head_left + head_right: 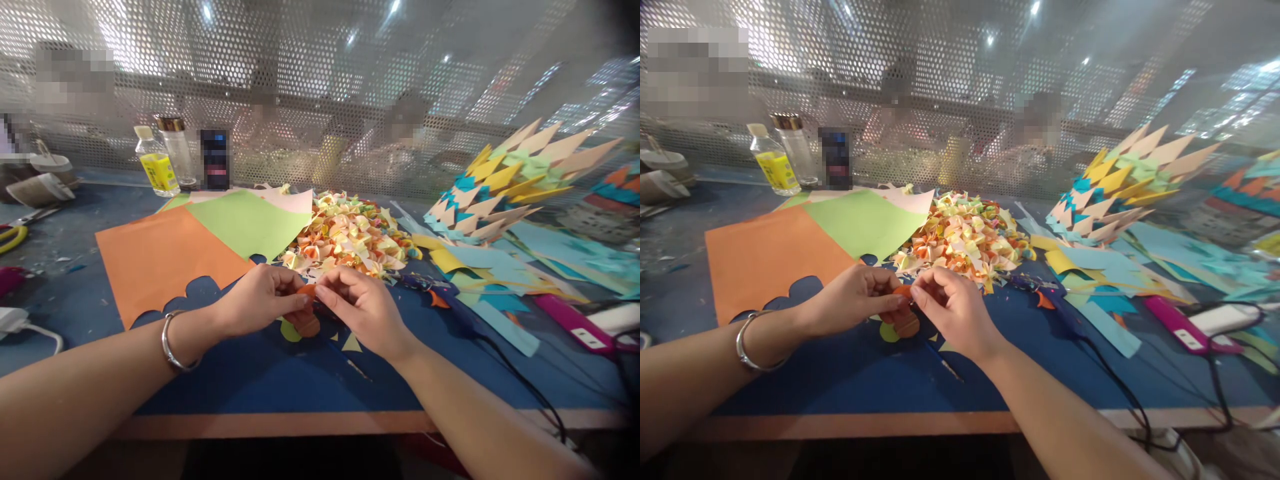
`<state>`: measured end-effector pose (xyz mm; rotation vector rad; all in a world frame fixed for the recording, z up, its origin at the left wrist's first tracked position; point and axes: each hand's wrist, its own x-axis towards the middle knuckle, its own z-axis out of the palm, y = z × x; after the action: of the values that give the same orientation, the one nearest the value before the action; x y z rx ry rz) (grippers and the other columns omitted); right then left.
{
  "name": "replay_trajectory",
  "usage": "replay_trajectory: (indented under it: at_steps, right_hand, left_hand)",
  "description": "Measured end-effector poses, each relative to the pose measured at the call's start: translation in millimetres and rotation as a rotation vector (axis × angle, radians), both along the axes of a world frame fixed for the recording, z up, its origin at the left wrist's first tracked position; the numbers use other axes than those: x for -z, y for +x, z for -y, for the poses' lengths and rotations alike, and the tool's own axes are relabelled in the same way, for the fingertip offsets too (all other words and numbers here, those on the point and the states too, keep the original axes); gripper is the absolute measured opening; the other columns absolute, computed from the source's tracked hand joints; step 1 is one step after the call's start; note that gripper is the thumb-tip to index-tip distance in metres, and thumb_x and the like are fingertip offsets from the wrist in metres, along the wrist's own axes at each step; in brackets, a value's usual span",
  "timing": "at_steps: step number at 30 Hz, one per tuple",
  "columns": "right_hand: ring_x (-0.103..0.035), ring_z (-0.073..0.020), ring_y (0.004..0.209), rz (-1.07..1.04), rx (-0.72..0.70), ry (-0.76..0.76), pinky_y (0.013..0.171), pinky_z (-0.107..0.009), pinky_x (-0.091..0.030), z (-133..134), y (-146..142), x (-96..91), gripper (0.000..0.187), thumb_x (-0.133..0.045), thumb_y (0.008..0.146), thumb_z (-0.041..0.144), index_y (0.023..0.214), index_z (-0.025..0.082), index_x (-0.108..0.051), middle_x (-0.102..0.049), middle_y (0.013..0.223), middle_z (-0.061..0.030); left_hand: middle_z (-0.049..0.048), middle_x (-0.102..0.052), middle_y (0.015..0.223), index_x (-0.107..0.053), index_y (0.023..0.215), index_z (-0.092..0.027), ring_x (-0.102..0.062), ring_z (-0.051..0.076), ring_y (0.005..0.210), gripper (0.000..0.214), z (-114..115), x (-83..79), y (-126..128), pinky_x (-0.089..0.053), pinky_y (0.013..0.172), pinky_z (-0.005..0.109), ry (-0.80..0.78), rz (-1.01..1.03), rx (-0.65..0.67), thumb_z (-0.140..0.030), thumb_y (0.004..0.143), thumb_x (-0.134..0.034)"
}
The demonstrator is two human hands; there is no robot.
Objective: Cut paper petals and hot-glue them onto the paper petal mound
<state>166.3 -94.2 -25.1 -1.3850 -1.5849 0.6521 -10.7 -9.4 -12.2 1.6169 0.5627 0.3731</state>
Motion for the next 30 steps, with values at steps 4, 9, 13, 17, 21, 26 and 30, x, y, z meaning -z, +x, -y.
replay_trajectory:
  at_steps: [4, 9, 13, 17, 21, 26, 30]
  right_hand:
    - [-0.046, -0.0088, 0.056, -0.036, -0.023, 0.000, 0.047, -0.023, -0.036, 0.8, 0.1, -1.6, 0.018, -0.059, 0.089, 0.035, 0.082, 0.019, -0.061, -0.055, 0.065, 0.0020]
    - [-0.039, -0.0069, 0.048, -0.123, -0.057, -0.030, 0.043, -0.023, -0.031, 2.4, 0.0, -5.6, 0.019, -0.060, 0.088, 0.035, 0.078, 0.019, -0.059, -0.048, 0.058, 0.0049]
    - [-0.038, -0.0060, 0.047, -0.207, -0.086, -0.044, 0.041, -0.022, -0.029, 2.7, -0.7, -8.6, 0.019, -0.061, 0.088, 0.034, 0.077, 0.019, -0.058, -0.046, 0.057, 0.0059]
    - [-0.034, -0.0055, 0.047, -0.217, -0.061, -0.045, 0.041, -0.022, -0.026, 1.5, 1.3, -7.9, 0.020, -0.061, 0.088, 0.033, 0.075, 0.018, -0.056, -0.043, 0.057, 0.0067]
    - [-0.033, -0.0054, 0.047, -0.164, 0.019, -0.045, 0.042, -0.022, -0.026, -1.1, 5.8, -3.0, 0.022, -0.061, 0.088, 0.032, 0.073, 0.019, -0.053, -0.042, 0.057, 0.0067]
    - [-0.043, -0.0071, 0.053, -0.017, -0.040, -0.114, 0.047, -0.022, -0.033, -2.5, 5.5, 0.9, 0.017, -0.060, 0.087, 0.030, 0.075, 0.018, -0.057, -0.051, 0.065, 0.0035]
    - [-0.043, -0.0074, 0.053, 0.075, -0.069, -0.127, 0.047, -0.022, -0.033, -1.8, 3.2, 0.4, 0.014, -0.059, 0.085, 0.026, 0.074, 0.018, -0.057, -0.051, 0.063, 0.0038]
  left_hand:
    - [0.0001, -0.066, 0.062, -0.060, 0.068, -0.015, -0.064, 0.009, 0.057, 0.027, 2.4, -1.5, -0.9, -0.054, 0.057, 0.020, 0.020, 0.000, -0.010, -0.037, 0.079, -0.071]
    - [0.0030, -0.071, 0.068, -0.063, 0.070, -0.015, -0.067, 0.011, 0.062, 0.026, 2.4, -4.9, -3.0, -0.054, 0.060, 0.020, 0.048, 0.022, 0.047, -0.037, 0.083, -0.067]
    - [0.0057, -0.074, 0.075, -0.066, 0.077, -0.014, -0.068, 0.012, 0.065, 0.027, -1.3, -8.1, -4.7, -0.054, 0.062, 0.021, 0.049, 0.017, 0.121, -0.038, 0.088, -0.060]
    - [0.0066, -0.073, 0.080, -0.069, 0.083, -0.015, -0.067, 0.013, 0.070, 0.034, -6.6, -12.1, -7.4, -0.052, 0.065, 0.023, 0.271, -0.063, 0.094, -0.041, 0.094, -0.050]
    - [0.0034, -0.069, 0.074, -0.070, 0.082, -0.017, -0.059, 0.012, 0.065, 0.027, -15.0, -12.9, -13.0, -0.043, 0.059, 0.023, 0.584, -0.252, -0.057, -0.035, 0.091, -0.052]
    - [0.0036, -0.065, 0.081, -0.071, 0.090, -0.018, -0.057, 0.015, 0.073, 0.020, -15.3, -12.8, -17.3, -0.041, 0.064, 0.026, 0.768, -0.405, 0.061, -0.033, 0.079, -0.061]
    - [0.0069, -0.064, 0.094, -0.067, 0.093, -0.017, -0.056, 0.022, 0.091, 0.024, -5.7, -13.3, -14.6, -0.042, 0.077, 0.032, 0.838, -0.470, 0.120, -0.031, 0.074, -0.064]
